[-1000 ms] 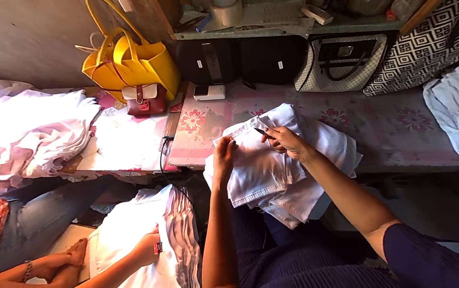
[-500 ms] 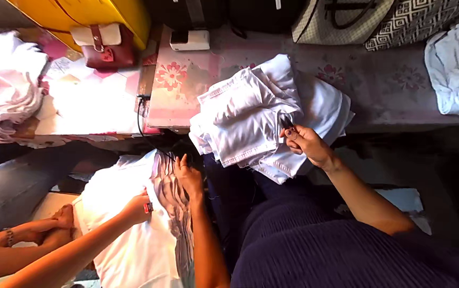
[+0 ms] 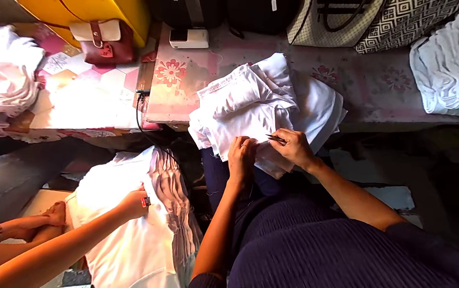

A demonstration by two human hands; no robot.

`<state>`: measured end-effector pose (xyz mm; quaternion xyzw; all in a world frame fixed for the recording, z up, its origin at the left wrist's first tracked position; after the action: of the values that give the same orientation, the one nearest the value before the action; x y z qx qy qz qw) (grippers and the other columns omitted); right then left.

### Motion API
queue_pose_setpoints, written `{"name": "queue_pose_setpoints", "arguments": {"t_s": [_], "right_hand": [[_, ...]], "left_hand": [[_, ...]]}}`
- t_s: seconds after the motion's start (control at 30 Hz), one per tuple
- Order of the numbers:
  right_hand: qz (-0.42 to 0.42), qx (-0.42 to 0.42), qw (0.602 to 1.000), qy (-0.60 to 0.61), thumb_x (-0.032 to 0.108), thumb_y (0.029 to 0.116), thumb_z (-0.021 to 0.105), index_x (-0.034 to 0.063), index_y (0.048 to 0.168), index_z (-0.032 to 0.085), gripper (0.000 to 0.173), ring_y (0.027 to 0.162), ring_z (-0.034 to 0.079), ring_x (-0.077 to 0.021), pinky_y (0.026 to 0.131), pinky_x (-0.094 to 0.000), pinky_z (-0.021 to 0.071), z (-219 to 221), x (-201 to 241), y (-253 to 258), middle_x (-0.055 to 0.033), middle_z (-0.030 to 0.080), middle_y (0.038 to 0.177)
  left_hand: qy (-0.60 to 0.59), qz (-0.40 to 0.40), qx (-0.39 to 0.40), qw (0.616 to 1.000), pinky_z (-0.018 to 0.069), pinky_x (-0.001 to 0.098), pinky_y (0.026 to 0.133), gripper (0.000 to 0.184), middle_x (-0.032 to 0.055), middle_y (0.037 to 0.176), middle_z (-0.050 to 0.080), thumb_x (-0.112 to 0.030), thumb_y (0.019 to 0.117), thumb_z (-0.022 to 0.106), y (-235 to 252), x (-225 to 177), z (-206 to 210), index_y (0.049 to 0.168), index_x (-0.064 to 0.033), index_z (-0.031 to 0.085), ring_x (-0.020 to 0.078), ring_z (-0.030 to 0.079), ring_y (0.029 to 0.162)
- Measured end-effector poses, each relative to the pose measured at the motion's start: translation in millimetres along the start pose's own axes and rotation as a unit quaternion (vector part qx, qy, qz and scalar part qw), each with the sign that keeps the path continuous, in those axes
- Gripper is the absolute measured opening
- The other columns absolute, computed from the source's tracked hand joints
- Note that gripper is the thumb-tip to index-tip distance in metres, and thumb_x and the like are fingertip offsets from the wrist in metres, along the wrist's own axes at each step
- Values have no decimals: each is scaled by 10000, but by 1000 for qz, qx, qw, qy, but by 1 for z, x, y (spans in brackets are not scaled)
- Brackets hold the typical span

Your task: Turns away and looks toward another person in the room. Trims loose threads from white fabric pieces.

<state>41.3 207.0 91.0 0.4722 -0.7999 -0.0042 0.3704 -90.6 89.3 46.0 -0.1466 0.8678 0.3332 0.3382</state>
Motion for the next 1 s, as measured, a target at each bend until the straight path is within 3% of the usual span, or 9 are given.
{"name": "queue_pose_setpoints", "arguments": {"t_s": [0.2, 0.3, 0.37, 0.47, 0.57, 0.67, 0.77, 0.87, 1.0], "right_hand": [[-14, -116, 988, -102, 75, 814, 770, 5, 1098, 722, 297, 672, 681, -322, 512, -475, 530, 25, 7, 18, -179, 683, 935], [12, -118, 993, 13, -32, 810, 740, 3, 1165, 726, 357, 817, 697, -297, 681, -457, 584, 31, 10, 19, -181, 690, 999], [-2, -116, 991, 72, -87, 760, 713, 20, 1159, 749, 415, 810, 684, -261, 691, -417, 578, 33, 17, 18, -161, 690, 962], [13, -110, 988, 108, -76, 765, 698, 26, 1145, 760, 399, 785, 666, -227, 680, -384, 559, 33, 16, 18, -143, 688, 936], [57, -33, 993, 97, -73, 796, 710, 16, 1150, 756, 367, 820, 672, -269, 739, -435, 569, 38, 9, 11, -170, 685, 950], [165, 212, 960, 82, 38, 940, 630, 48, 1163, 763, 260, 1000, 683, -307, 921, -508, 535, 38, -5, -6, -176, 715, 1071], [208, 154, 951, 169, 52, 955, 635, 32, 1037, 772, 161, 827, 655, -155, 797, -359, 543, 15, -13, -17, -98, 731, 961], [262, 43, 950, 161, 167, 991, 672, 41, 1071, 744, 166, 644, 559, -123, 639, -361, 499, 4, -19, 0, -60, 674, 806], [335, 87, 906, 244, 227, 942, 759, 6, 906, 641, 253, 619, 473, -97, 585, -300, 429, 26, -23, 13, -36, 528, 717]], "left_hand": [[-2, 56, -132, 990, 562, 263, 671, 51, 151, 826, 665, 22, 864, 708, 21, -25, -44, 879, 47, 750, 181, 657, 730], [43, -20, -194, 980, 558, 282, 746, 86, 186, 981, 660, 35, 890, 673, 27, 3, -66, 935, 44, 745, 206, 654, 851], [55, -48, -212, 975, 537, 347, 921, 182, 227, 1150, 646, 55, 917, 595, 23, -1, -65, 1037, 47, 731, 278, 639, 1071], [-11, 13, -202, 979, 548, 275, 865, 192, 194, 1086, 663, 63, 897, 556, 19, -44, -45, 1004, 54, 715, 200, 658, 1013], [-79, -53, -86, 992, 588, 355, 826, 237, 213, 1085, 691, 68, 904, 596, 18, -19, -11, 1124, 89, 682, 237, 703, 924], [-88, -157, -62, 982, 567, 416, 942, 309, 218, 1168, 704, 69, 920, 591, 11, 31, -8, 1217, 68, 677, 265, 704, 1058], [-128, -225, -67, 963, 573, 343, 916, 265, 170, 1130, 729, 35, 959, 583, 6, 35, -19, 1204, 47, 685, 174, 715, 1013], [-168, -227, -96, 954, 588, 298, 850, 225, 153, 1071, 725, 24, 959, 594, 2, 25, -16, 1161, 59, 688, 131, 712, 915], [-212, -144, -100, 961, 604, 274, 802, 170, 143, 1044, 695, 17, 923, 652, 0, -4, -1, 1072, 83, 698, 115, 697, 861]]}}
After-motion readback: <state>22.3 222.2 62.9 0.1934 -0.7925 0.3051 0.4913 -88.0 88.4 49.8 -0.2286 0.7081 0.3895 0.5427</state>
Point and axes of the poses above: each hand's wrist, its own y-axis towards the middle knuckle, its own z-axis out of the palm, x = y × z, the point moved 4 cm from there along y, towards the middle knuckle
